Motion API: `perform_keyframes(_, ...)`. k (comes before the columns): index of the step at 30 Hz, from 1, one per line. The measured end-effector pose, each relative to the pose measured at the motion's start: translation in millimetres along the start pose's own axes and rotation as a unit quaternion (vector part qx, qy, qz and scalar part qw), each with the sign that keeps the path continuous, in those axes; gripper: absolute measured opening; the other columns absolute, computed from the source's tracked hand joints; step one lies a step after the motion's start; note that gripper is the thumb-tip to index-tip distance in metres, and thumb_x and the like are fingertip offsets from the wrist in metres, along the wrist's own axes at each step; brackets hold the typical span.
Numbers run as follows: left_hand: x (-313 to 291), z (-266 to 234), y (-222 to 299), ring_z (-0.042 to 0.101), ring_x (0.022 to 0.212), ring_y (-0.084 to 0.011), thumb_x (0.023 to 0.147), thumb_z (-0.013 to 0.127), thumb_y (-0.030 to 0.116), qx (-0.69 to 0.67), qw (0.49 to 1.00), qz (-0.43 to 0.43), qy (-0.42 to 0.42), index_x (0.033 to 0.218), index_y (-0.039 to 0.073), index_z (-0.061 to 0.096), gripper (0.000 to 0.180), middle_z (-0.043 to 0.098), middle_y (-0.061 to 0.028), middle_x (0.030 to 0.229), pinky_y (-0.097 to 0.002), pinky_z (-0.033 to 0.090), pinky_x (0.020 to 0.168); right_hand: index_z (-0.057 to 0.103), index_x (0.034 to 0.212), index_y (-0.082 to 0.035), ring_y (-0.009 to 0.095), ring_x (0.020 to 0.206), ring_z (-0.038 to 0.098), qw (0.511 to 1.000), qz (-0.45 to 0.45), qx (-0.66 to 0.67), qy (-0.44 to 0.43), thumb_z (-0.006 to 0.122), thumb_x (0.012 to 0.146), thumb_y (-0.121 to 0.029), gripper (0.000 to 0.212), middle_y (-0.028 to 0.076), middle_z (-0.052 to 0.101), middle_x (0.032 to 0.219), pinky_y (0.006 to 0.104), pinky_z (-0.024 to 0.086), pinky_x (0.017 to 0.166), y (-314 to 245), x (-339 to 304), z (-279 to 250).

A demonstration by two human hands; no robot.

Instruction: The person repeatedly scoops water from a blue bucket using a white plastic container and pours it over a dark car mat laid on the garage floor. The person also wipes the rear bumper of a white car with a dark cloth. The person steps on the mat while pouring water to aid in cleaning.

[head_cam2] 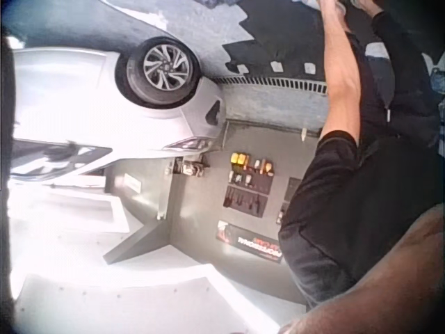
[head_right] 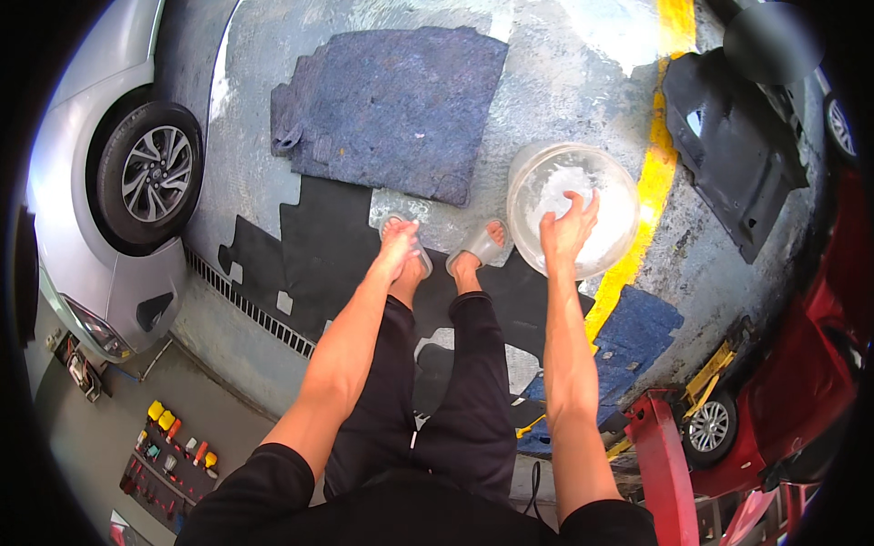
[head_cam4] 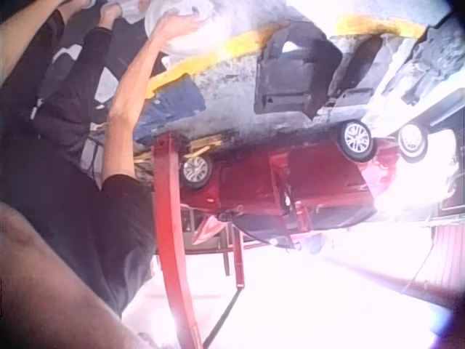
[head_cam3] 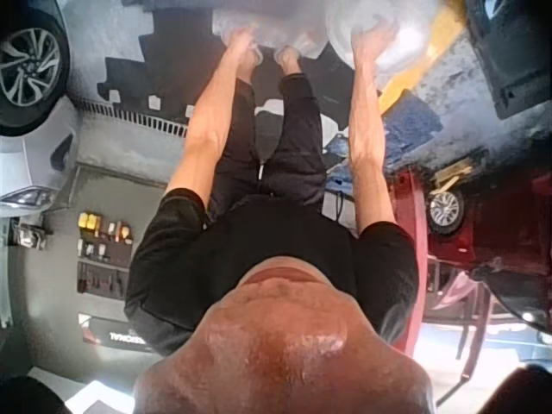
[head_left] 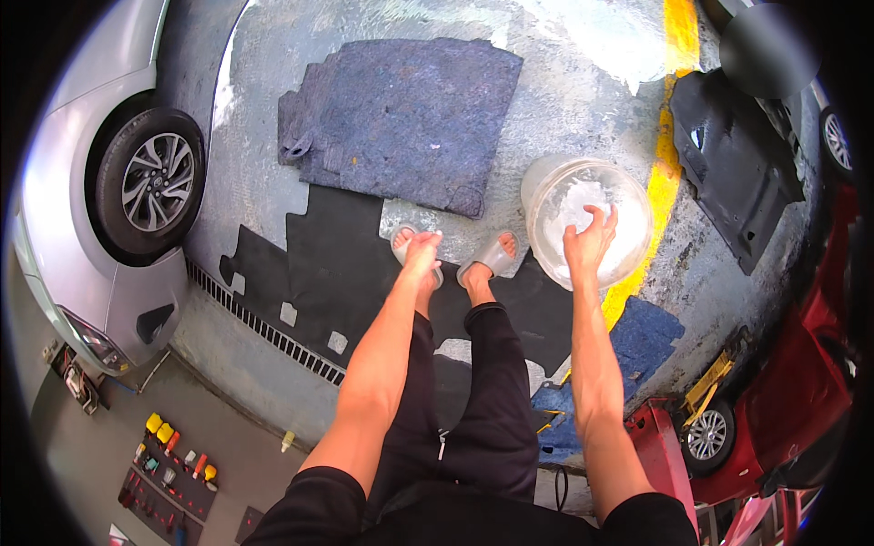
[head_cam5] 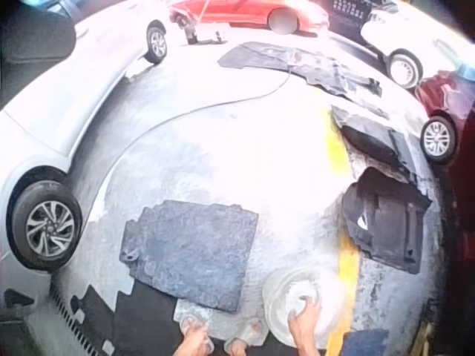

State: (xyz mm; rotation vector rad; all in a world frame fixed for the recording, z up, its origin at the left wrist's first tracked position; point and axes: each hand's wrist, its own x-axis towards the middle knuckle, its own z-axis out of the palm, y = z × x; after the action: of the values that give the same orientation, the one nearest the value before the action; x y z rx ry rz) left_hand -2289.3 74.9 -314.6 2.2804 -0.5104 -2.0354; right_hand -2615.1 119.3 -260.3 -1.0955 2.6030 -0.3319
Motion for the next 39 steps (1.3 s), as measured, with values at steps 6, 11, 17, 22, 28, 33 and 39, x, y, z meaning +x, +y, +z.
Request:
perform_keyframes(6,40,-66,-5,0.043,0.134,-0.0319,0.092,0.070,0.043,-0.165,0.986,0.000,0.015,0.145,0.010,0.043,0.068,0.045,-0.0114,0.146,-0.0501,0.046,0.100,0.061,0.117,-0.009,0.028,0.115,0.060,0.921,-0.012,0.368,-0.126,0.063,0.077,0.003,0.041,0.015,0.054,0.136,0.0391,0.053,0.089,-96,-57,55)
perform_keyframes(11,97,-109,15,0.027,0.145,-0.0361,0.088,0.070,0.057,-0.285,0.955,0.007,0.077,0.154,0.010,0.033,0.089,0.029,-0.0130,0.158,-0.0526,0.035,0.110,0.029,0.152,-0.016,0.034,0.127,0.048,0.696,0.461,0.479,-0.272,0.088,0.075,-0.020,0.097,0.018,0.042,0.146,0.0454,0.053,0.091,-137,-101,159)
perform_keyframes(17,254,-168,16,0.052,0.109,-0.0244,0.073,0.077,0.071,-0.337,0.923,-0.035,0.184,0.141,-0.001,0.042,0.106,0.055,-0.0128,0.115,-0.0426,0.042,0.092,0.020,0.159,-0.012,0.034,0.147,0.024,0.467,0.619,0.614,-0.146,0.089,0.075,-0.041,0.113,0.015,0.015,0.164,0.0512,0.030,0.117,-121,-134,331)
perform_keyframes(22,332,-173,15,0.060,0.118,-0.0303,0.077,0.082,0.058,-0.353,0.912,0.027,0.206,0.142,-0.002,0.046,0.096,0.053,-0.0204,0.141,-0.0410,0.052,0.096,0.026,0.156,-0.011,0.029,0.149,0.021,0.482,0.546,0.676,-0.110,0.088,0.075,-0.041,0.106,0.013,0.022,0.162,0.0519,0.024,0.120,-98,-124,412)
perform_keyframes(28,347,-145,23,0.055,0.126,-0.0307,0.084,0.077,0.050,-0.396,0.866,0.166,0.256,0.147,-0.002,0.038,0.091,0.048,-0.0191,0.146,-0.0460,0.047,0.107,0.048,0.143,-0.009,0.031,0.135,0.045,0.473,0.486,0.733,-0.048,0.079,0.083,-0.023,0.069,0.012,0.048,0.146,0.0524,0.035,0.115,-104,-108,420)
perform_keyframes(33,344,-135,47,0.049,0.133,-0.0293,0.089,0.072,0.047,-0.418,0.876,0.179,0.160,0.153,0.004,0.035,0.085,0.046,-0.0124,0.150,-0.0476,0.041,0.112,0.051,0.139,-0.005,0.031,0.127,0.053,0.424,0.435,0.795,0.003,0.070,0.086,-0.017,0.058,0.011,0.057,0.137,0.0508,0.038,0.113,-117,-57,420)
perform_keyframes(39,364,-78,139,0.042,0.141,-0.0293,0.090,0.067,0.059,-0.341,0.889,0.300,0.057,0.153,0.004,0.035,0.090,0.039,-0.0135,0.155,-0.0518,0.036,0.114,0.047,0.142,0.003,0.030,0.132,0.049,0.503,0.314,0.804,-0.041,0.074,0.086,-0.019,0.066,0.013,0.052,0.144,0.0486,0.035,0.116,-132,116,407)
